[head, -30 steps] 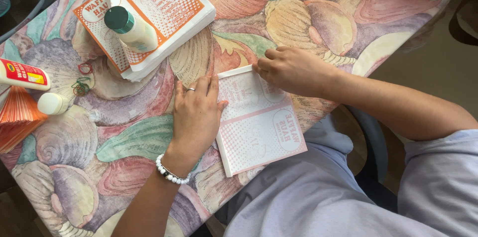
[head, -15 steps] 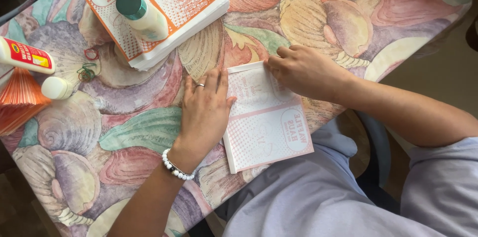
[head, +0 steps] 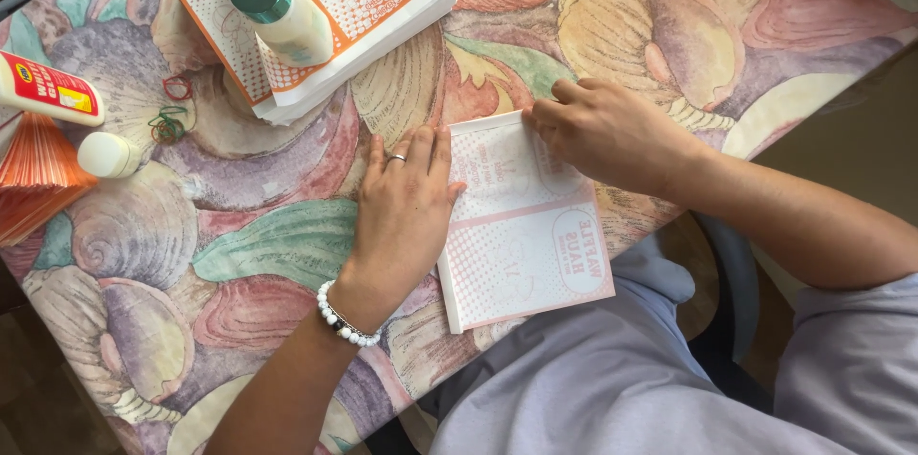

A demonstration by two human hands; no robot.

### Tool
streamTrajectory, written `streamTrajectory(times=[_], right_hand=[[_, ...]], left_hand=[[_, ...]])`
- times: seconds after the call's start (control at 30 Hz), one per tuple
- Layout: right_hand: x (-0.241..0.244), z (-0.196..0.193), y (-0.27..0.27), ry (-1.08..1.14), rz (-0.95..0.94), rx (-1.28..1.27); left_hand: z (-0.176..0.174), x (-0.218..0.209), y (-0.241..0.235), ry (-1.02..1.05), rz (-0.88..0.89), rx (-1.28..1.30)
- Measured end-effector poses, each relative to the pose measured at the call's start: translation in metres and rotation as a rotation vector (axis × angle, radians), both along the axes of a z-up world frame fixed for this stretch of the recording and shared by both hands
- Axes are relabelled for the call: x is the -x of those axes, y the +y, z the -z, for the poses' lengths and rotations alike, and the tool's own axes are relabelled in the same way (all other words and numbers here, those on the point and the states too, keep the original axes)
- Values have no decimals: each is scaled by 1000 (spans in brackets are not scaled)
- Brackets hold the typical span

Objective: Applying glue to paper templates and folding them to assemble bags.

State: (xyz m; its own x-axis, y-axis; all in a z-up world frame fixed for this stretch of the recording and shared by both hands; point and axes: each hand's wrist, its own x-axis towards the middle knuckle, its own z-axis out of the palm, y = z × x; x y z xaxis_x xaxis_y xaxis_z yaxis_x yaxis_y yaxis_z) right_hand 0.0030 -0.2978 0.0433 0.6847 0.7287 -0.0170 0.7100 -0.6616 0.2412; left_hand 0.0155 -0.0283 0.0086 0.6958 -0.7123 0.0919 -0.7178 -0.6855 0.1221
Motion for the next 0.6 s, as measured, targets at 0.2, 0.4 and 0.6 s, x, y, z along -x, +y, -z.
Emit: streamTrajectory(times=[0.2,0.4,0.6], right_hand=[[-3,2,-2,-35,0,5],[3,-8,9,-86,48,-67],[-1,1,10,-137,32,-12]], left_hand=[[10,1,-4,-56,-34,-45],[-2,-1,-6,5,-25,-37],[-1,-11,-7,-61,9,-113]])
